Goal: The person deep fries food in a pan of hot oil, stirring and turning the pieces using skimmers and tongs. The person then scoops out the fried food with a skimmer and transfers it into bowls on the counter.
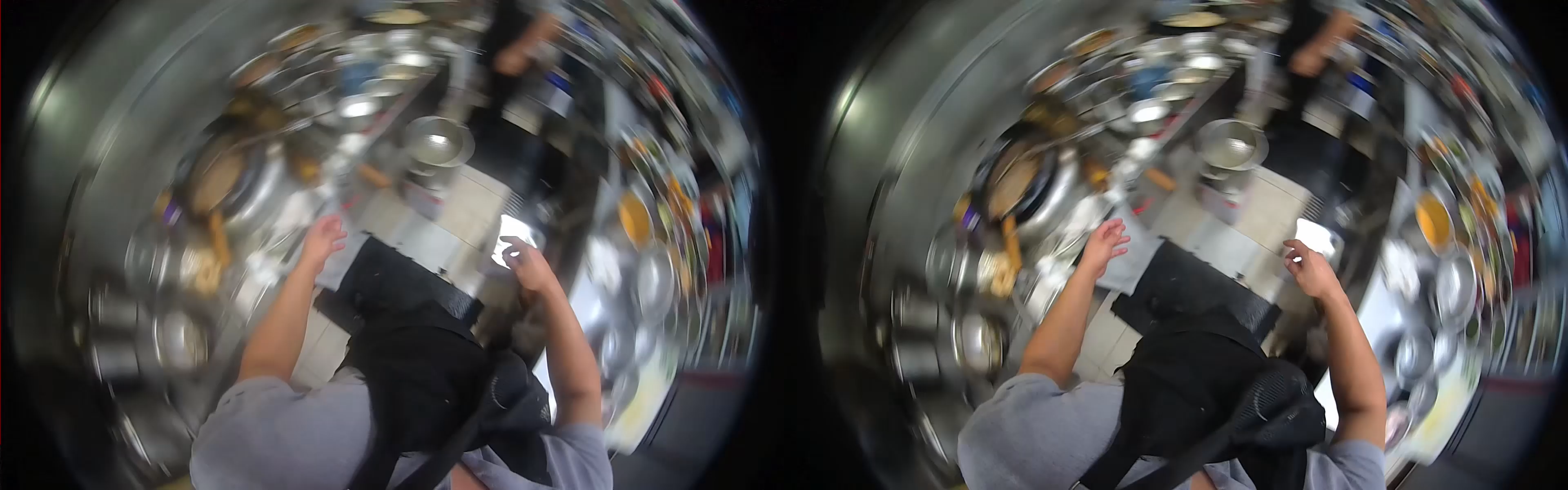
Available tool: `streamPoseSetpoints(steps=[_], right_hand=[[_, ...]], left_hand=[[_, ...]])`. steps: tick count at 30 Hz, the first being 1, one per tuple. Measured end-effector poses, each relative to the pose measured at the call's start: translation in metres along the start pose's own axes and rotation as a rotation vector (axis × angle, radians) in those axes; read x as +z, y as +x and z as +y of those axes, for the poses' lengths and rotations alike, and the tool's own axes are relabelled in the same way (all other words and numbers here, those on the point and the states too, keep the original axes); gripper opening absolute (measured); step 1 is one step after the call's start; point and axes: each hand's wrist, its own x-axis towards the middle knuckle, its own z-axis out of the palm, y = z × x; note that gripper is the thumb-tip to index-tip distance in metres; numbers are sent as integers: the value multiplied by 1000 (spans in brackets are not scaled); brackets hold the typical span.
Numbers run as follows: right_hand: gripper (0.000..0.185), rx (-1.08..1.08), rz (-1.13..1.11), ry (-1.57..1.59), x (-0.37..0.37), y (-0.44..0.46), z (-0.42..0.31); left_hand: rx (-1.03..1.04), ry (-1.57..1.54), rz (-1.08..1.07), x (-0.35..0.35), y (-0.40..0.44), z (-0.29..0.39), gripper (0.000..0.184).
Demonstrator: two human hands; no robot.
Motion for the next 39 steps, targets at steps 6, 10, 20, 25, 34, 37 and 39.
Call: streamPoseSetpoints(steps=[6,10,20,25,34,37,39], right_hand=[[44,-541,-441,-153,75,186,-215],[45,-841,-536,-334,117,247,-380],[68,-686,-109,-574,273,471,-464],[77,-381,-349,-863,312,547,-404],[53,-746,-336,-267,273,534,-418],[55,-792,-419,-225,236,542,-448],[56,-899,-388,-160,232,558,-448]], left_hand=[[84,16,669,-199,-116,-18,32],[37,426,1004,-280,-172,-91,30],[-115,678,1271,-289,-153,-149,59],[-341,-558,811,-305,-166,-142,53],[-133,-671,891,-289,-222,-8,41],[-28,-606,880,-291,-214,43,47],[19,-541,909,-300,-188,72,44]])
